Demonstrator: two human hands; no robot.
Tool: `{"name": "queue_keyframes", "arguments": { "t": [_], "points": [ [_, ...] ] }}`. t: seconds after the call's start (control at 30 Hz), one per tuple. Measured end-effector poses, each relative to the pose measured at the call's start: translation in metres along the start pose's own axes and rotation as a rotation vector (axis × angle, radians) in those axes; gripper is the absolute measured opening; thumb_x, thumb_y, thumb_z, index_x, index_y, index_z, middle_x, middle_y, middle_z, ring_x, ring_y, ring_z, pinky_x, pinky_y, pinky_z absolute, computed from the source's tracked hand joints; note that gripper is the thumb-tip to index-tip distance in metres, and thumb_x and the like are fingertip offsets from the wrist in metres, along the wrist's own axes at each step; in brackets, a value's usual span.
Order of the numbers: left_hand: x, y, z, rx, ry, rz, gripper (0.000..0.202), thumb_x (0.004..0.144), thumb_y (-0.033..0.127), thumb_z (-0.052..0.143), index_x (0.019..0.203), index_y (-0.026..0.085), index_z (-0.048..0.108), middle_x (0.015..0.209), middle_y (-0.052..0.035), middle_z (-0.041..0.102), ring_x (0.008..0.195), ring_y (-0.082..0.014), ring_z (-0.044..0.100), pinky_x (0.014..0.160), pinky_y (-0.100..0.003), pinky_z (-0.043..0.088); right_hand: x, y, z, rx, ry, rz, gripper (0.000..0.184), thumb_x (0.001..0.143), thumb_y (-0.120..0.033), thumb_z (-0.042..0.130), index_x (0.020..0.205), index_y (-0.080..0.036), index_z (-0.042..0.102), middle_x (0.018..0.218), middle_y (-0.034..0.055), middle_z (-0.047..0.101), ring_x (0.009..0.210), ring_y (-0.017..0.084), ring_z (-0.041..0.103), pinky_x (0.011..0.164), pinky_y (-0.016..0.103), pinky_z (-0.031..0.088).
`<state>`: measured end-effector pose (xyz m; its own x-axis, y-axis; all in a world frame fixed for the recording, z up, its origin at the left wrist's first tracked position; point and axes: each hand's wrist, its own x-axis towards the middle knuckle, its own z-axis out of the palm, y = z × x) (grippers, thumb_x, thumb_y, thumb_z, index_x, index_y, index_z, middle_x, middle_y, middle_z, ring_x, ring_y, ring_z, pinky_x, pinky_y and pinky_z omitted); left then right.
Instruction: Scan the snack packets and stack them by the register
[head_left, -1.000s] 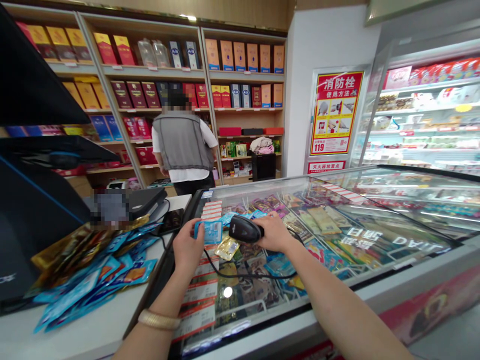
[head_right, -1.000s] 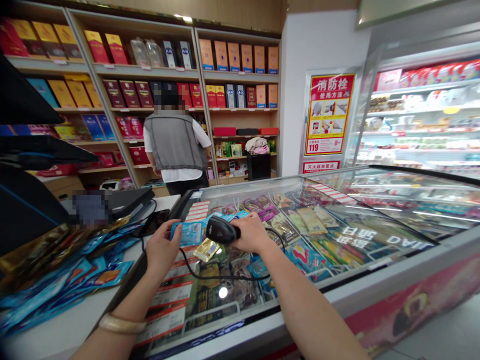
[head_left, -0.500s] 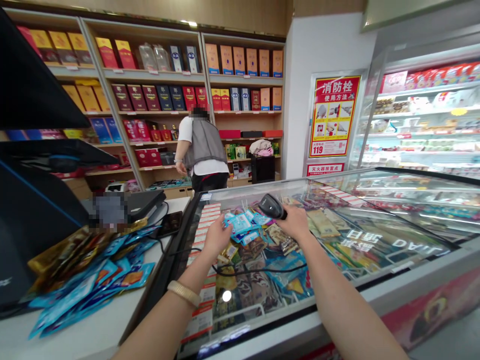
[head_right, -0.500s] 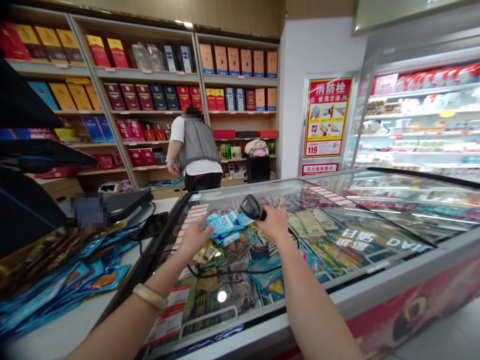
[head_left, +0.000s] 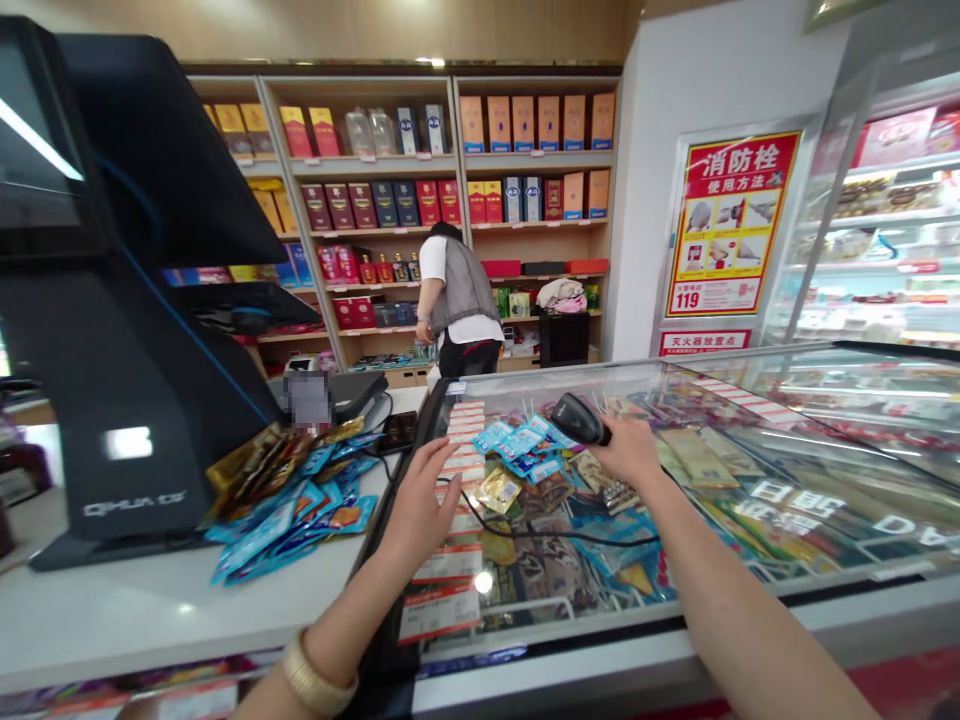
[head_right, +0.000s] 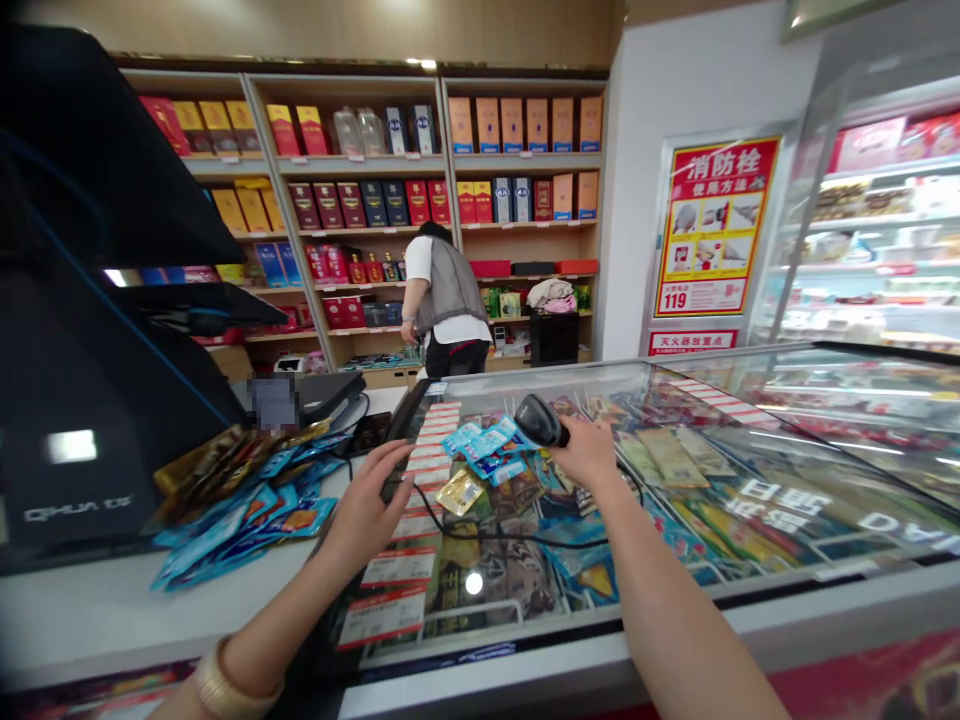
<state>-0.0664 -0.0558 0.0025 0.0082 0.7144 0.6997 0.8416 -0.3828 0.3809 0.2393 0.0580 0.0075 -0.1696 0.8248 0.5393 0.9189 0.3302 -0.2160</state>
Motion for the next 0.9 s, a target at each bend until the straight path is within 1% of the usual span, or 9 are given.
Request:
{"name": "queue_keyframes", "arguments": {
  "t": [0.17, 0.27, 0.33, 0.4, 0.5, 0.6, 0.7, 0.8, 0.9],
  "points": [
    [-0.042, -0.038, -0.065, 0.164, 0.222, -0.065, 0.031, 0.086, 0.037, 0.05, 0.109, 0.022, 0.064, 0.113, -0.0102, 0.064, 0.107, -0.0231, 0.061, 0.098, -0.039, 0.049, -0.002, -0.007, 0.008, 0.026, 0.006, -0.094, 0.031, 0.074, -0.031, 0.06, 0.102, -0.025, 0.07, 0.086, 0.0059, 0.075, 0.085, 0.026, 0.067, 0.077, 0.033, 0.038],
    [-0.064, -0.064, -0.1, 0.296, 0.344, -0.123, 0.031, 0.082, 0.041, 0.054, 0.105, 0.021, 0.064, 0.106, -0.0103, 0.066, 0.102, -0.0244, 0.063, 0.096, -0.04, 0.049, -0.005, -0.015, 0.011, 0.047, -0.021, -0.148, 0.027, 0.073, -0.031, 0.06, 0.097, -0.025, 0.07, 0.086, 0.0049, 0.075, 0.085, 0.025, 0.067, 0.078, 0.033, 0.037],
    [-0.077, -0.078, -0.12, 0.363, 0.372, -0.167, 0.032, 0.081, 0.042, 0.054, 0.103, 0.022, 0.064, 0.106, -0.0109, 0.066, 0.101, -0.0253, 0.063, 0.096, -0.04, 0.05, -0.007, -0.021, 0.013, 0.06, -0.045, -0.184, 0.024, 0.074, -0.033, 0.06, 0.094, -0.025, 0.07, 0.086, 0.0041, 0.075, 0.086, 0.025, 0.067, 0.079, 0.034, 0.035],
    [-0.087, -0.091, -0.135, 0.407, 0.361, -0.211, 0.033, 0.079, 0.043, 0.054, 0.103, 0.023, 0.065, 0.108, -0.0115, 0.066, 0.101, -0.0262, 0.064, 0.095, -0.04, 0.05, -0.009, -0.026, 0.014, 0.073, -0.068, -0.217, 0.024, 0.074, -0.034, 0.062, 0.095, -0.026, 0.069, 0.087, 0.0035, 0.075, 0.086, 0.025, 0.067, 0.08, 0.034, 0.035],
    [-0.098, -0.108, -0.147, 0.435, 0.296, -0.258, 0.033, 0.076, 0.044, 0.054, 0.101, 0.024, 0.065, 0.107, -0.0108, 0.068, 0.099, -0.0272, 0.066, 0.093, -0.04, 0.052, -0.011, -0.03, 0.017, 0.084, -0.091, -0.25, 0.023, 0.074, -0.035, 0.064, 0.095, -0.026, 0.069, 0.087, 0.0033, 0.075, 0.086, 0.024, 0.066, 0.082, 0.035, 0.034],
    [-0.104, -0.121, -0.15, 0.435, 0.229, -0.284, 0.035, 0.073, 0.047, 0.054, 0.099, 0.025, 0.065, 0.109, -0.0105, 0.07, 0.097, -0.0279, 0.068, 0.09, -0.04, 0.054, -0.013, -0.031, 0.019, 0.094, -0.109, -0.272, 0.021, 0.076, -0.038, 0.064, 0.094, -0.027, 0.069, 0.088, 0.0028, 0.075, 0.086, 0.024, 0.066, 0.083, 0.036, 0.033],
    [-0.107, -0.126, -0.149, 0.451, 0.229, -0.306, 0.038, 0.073, 0.051, 0.053, 0.098, 0.026, 0.065, 0.111, -0.0088, 0.071, 0.096, -0.0275, 0.069, 0.087, -0.039, 0.055, -0.013, -0.032, 0.018, 0.091, -0.119, -0.272, 0.022, 0.076, -0.038, 0.065, 0.094, -0.027, 0.069, 0.089, 0.002, 0.075, 0.086, 0.023, 0.066, 0.082, 0.035, 0.033],
    [-0.11, -0.128, -0.149, 0.479, 0.232, -0.332, 0.039, 0.071, 0.054, 0.051, 0.094, 0.026, 0.066, 0.104, -0.0077, 0.073, 0.091, -0.0268, 0.07, 0.085, -0.038, 0.055, -0.013, -0.033, 0.016, 0.085, -0.122, -0.271, 0.021, 0.074, -0.034, 0.065, 0.093, -0.027, 0.069, 0.089, 0.0016, 0.075, 0.088, 0.023, 0.066, 0.082, 0.035, 0.032],
    [-0.112, -0.129, -0.15, 0.494, 0.235, -0.364, 0.038, 0.07, 0.054, 0.051, 0.091, 0.026, 0.067, 0.099, -0.0059, 0.074, 0.083, -0.0253, 0.071, 0.077, -0.035, 0.057, -0.013, -0.034, 0.014, 0.09, -0.131, -0.271, 0.019, 0.074, -0.03, 0.063, 0.092, -0.026, 0.069, 0.091, 0.0017, 0.075, 0.089, 0.022, 0.066, 0.083, 0.034, 0.032]
  ]
}}
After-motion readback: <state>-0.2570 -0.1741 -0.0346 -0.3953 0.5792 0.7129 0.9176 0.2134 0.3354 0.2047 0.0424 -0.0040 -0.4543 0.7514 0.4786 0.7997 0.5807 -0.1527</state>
